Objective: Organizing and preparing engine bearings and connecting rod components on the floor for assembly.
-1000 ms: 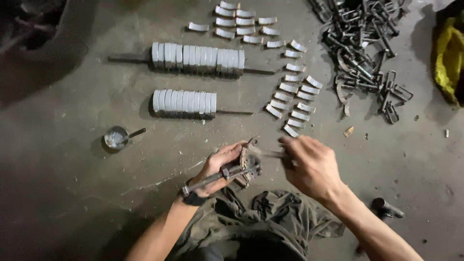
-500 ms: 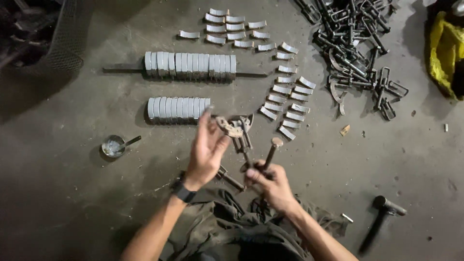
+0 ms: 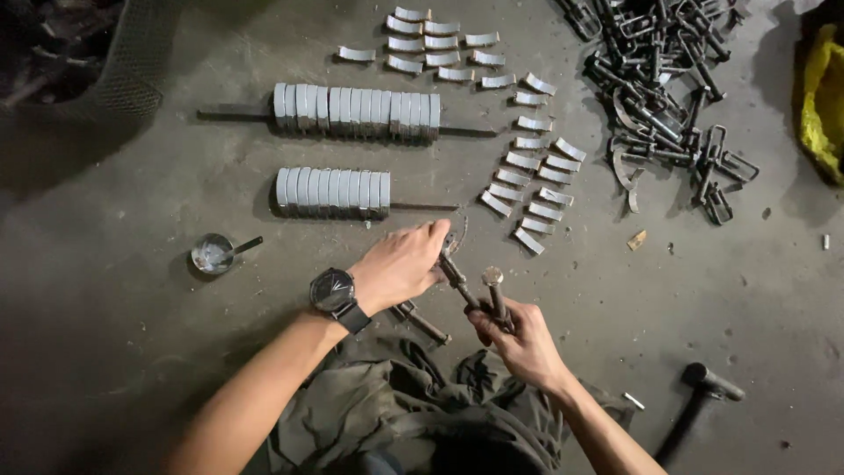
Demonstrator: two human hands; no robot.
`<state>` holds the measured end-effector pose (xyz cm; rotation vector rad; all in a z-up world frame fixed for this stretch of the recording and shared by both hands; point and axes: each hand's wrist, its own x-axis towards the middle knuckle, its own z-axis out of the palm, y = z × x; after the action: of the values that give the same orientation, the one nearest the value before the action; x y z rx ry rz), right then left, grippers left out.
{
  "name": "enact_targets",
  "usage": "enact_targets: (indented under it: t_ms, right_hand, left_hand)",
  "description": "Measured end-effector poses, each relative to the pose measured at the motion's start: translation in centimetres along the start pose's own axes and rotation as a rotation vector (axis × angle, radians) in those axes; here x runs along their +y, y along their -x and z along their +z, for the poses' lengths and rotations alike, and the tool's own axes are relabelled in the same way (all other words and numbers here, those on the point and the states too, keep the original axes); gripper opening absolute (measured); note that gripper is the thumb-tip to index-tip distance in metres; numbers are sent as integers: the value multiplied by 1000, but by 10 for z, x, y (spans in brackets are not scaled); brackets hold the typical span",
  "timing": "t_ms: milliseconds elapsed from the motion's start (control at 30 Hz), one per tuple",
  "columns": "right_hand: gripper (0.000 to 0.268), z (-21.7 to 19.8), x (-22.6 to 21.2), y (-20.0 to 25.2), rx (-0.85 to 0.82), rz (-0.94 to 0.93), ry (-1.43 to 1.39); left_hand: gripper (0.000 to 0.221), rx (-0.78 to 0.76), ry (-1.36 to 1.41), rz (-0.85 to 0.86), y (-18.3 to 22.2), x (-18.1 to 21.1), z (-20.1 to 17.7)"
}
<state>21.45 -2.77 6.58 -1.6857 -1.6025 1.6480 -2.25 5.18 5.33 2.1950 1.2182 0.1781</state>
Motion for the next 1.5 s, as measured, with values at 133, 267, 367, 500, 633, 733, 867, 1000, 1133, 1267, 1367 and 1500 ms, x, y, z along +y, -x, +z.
enact_targets:
  t_ms: [133,267,367,500,633,733,867,1000,1133,1267,1367,1500]
  right_hand:
    - [28,-4,-15,3,-54,55,98]
    - [22,-26,-12,1,76,126,-244]
    - [22,-30,0,-9,489,31,-85]
    - [28,-23,-20,-13,462,-399,434]
    - [35,-25,-55,-3,549,-669,449]
    - [41,-17,-45,-18,347,-720,399]
    - [37,-4,-12,-41,313,-649,378]
    - [31,10,81,-58,436,-252,572]
    - [63,30,57,-58,495,-544,962]
    - [53,95,61,-60,191,-263,828]
    - [45,129,106,-69,-5,-185,941]
    - [38,122,94,-72,-22,-295,893]
  left_hand:
    - [38,-125,159,-178,-1,-14,28]
    - [48,-126,563,-194,20,-29,45]
    - [49,-151,1389,-220,46,-38,59]
    - [59,-330,2336,40,66,-39,82]
    - [64,-262,2378,201,72,-35,95]
    - [68,-277,2385,162,67,-18,71]
    - [57,-228,2292,114,61,-23,65]
    - [39,191,1842,-172,75,-44,94]
    - [16,541,1404,-386,83,-42,75]
    - [13,667,1372,-330,87,-39,75]
    - [17,749,1241,-433,87,-37,77]
    - [21,814,1237,-595,87,-48,102]
